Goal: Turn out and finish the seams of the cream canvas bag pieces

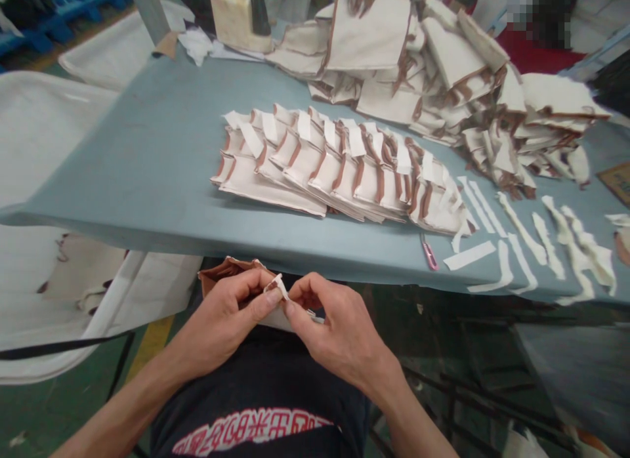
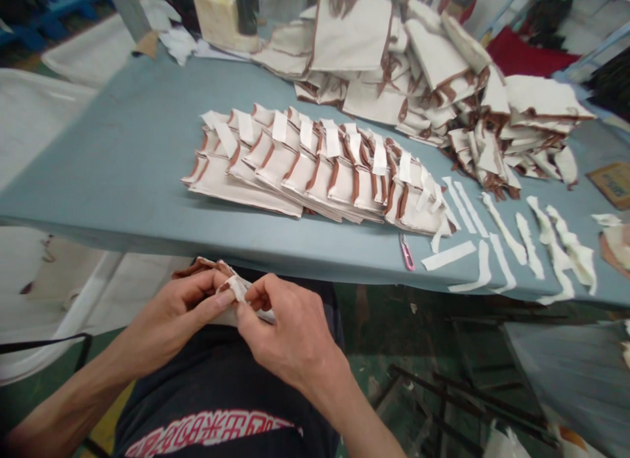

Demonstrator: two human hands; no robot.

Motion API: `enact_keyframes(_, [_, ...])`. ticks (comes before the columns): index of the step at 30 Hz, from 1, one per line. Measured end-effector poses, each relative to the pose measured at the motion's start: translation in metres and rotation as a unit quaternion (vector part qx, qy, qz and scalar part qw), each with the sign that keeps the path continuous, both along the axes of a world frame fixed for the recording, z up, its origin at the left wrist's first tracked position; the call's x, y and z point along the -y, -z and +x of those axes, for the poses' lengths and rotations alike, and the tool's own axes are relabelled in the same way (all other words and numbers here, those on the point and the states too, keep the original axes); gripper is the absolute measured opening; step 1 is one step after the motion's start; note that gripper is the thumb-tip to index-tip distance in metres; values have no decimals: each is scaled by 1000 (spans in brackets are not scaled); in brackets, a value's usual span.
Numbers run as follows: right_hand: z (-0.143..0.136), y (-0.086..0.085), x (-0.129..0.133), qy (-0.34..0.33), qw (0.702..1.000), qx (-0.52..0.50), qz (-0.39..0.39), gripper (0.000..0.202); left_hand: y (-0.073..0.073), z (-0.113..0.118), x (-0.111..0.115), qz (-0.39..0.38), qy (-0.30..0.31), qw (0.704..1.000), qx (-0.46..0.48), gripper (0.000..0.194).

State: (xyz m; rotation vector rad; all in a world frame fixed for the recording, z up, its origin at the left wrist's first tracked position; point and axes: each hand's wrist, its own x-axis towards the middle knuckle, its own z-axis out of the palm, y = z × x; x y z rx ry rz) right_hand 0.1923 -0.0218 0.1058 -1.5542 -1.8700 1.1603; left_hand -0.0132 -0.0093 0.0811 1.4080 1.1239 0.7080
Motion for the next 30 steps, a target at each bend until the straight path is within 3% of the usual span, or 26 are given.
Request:
enact_keyframes(3, [-6, 7, 6, 27, 1000, -8, 0, 15, -4, 4, 3, 12, -27, 999, -13, 38])
enact_keyframes(9, [-10, 13, 7, 19, 999, -46, -13, 9, -4, 2, 10, -2, -52, 999, -18, 38])
enact_keyframes(16, [-16, 17, 10, 31, 998, -49, -17, 6, -2, -2, 9, -18, -26, 998, -63, 37])
enact_keyframes(18, [-19, 19, 11, 38, 998, -42, -11, 6, -1, 0, 10, -3, -46, 996, -83, 35])
enact_keyframes(24, [-35, 26, 10, 83, 994, -73, -13, 6, 29, 16, 17, -18, -171, 984, 38, 33])
enact_keyframes(27, [-39, 28, 9, 93, 992, -84, -23, 7, 41, 22, 18, -21, -182, 981, 63, 34])
enact_keyframes(30, [-36, 31, 9, 105, 989, -97, -24, 11, 35, 19, 14, -19, -150, 986, 67, 40])
